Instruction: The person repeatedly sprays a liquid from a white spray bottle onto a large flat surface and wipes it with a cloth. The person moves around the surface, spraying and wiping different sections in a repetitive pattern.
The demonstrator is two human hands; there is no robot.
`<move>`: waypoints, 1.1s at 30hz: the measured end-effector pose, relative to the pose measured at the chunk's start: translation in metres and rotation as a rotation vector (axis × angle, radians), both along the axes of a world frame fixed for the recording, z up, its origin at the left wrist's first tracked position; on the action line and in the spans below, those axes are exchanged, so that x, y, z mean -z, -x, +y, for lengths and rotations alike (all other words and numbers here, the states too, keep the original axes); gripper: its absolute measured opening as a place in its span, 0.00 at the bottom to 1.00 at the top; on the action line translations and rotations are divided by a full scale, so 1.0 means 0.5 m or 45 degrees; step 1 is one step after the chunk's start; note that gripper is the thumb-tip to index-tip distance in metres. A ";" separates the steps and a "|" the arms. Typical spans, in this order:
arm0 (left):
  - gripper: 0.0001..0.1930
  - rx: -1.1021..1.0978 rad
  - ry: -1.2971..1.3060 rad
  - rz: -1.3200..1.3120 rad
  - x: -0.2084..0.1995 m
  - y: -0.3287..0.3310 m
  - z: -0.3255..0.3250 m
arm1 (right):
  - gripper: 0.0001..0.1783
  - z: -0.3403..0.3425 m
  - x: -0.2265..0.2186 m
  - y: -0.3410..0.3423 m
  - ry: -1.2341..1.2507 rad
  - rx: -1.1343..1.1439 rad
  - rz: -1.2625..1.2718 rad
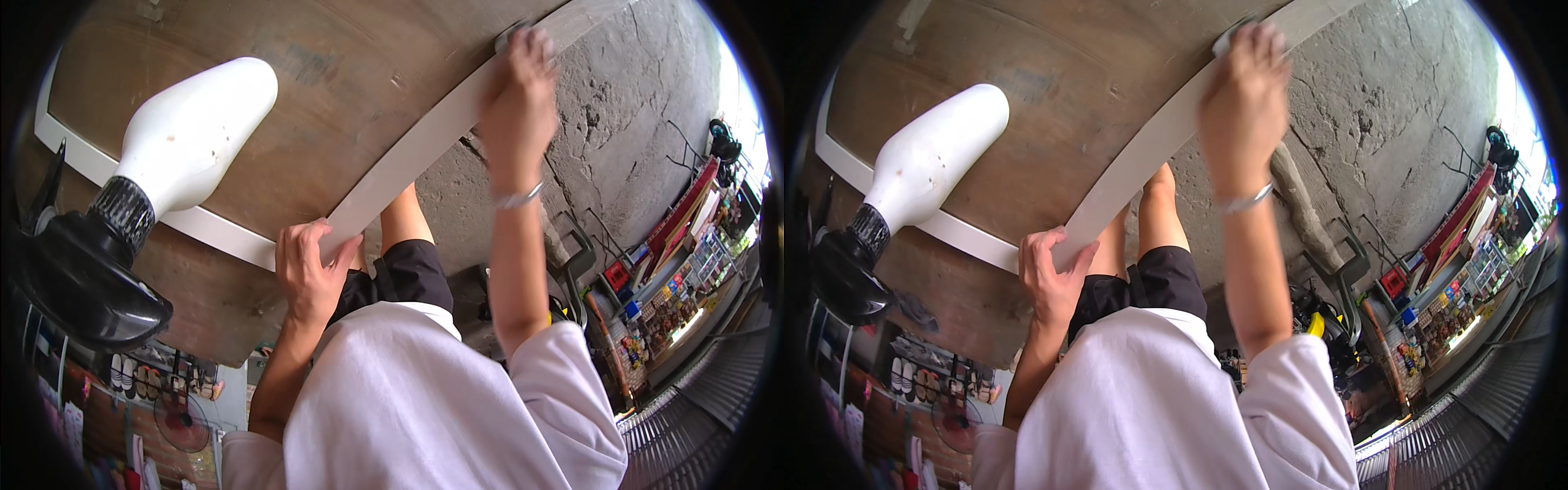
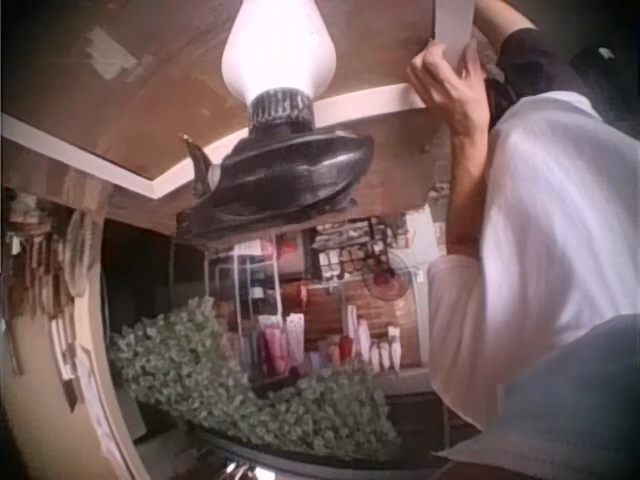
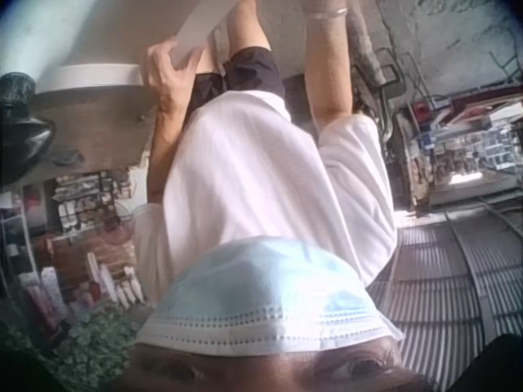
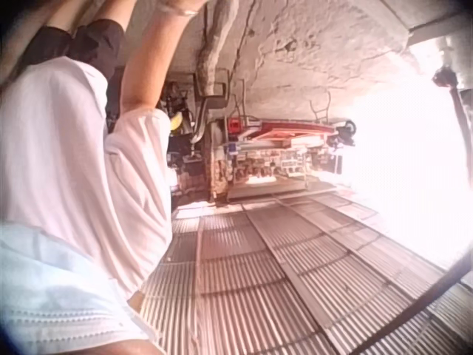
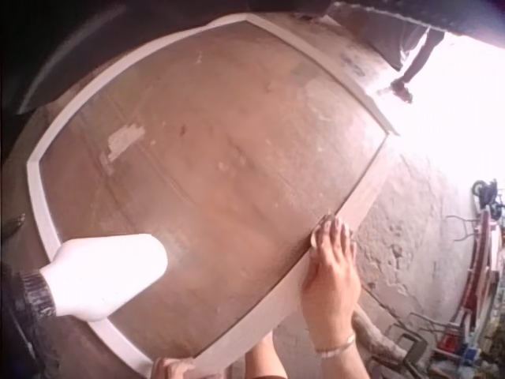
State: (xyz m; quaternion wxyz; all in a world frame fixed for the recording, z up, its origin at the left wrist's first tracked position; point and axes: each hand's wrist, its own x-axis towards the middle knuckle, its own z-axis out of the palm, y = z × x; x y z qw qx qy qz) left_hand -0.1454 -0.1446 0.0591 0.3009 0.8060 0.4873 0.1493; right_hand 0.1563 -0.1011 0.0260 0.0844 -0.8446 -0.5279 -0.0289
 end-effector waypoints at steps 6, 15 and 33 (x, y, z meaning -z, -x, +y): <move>0.26 -0.052 0.023 0.030 -0.001 -0.001 -0.008 | 0.28 -0.111 -0.038 0.113 0.161 -0.274 0.121; 0.26 -0.053 -0.006 -0.004 -0.004 -0.006 -0.009 | 0.32 -0.088 -0.013 0.020 -0.064 -0.168 0.135; 0.26 -0.106 0.062 0.097 -0.021 -0.014 -0.013 | 0.28 -0.048 -0.011 -0.067 0.118 -0.292 -0.058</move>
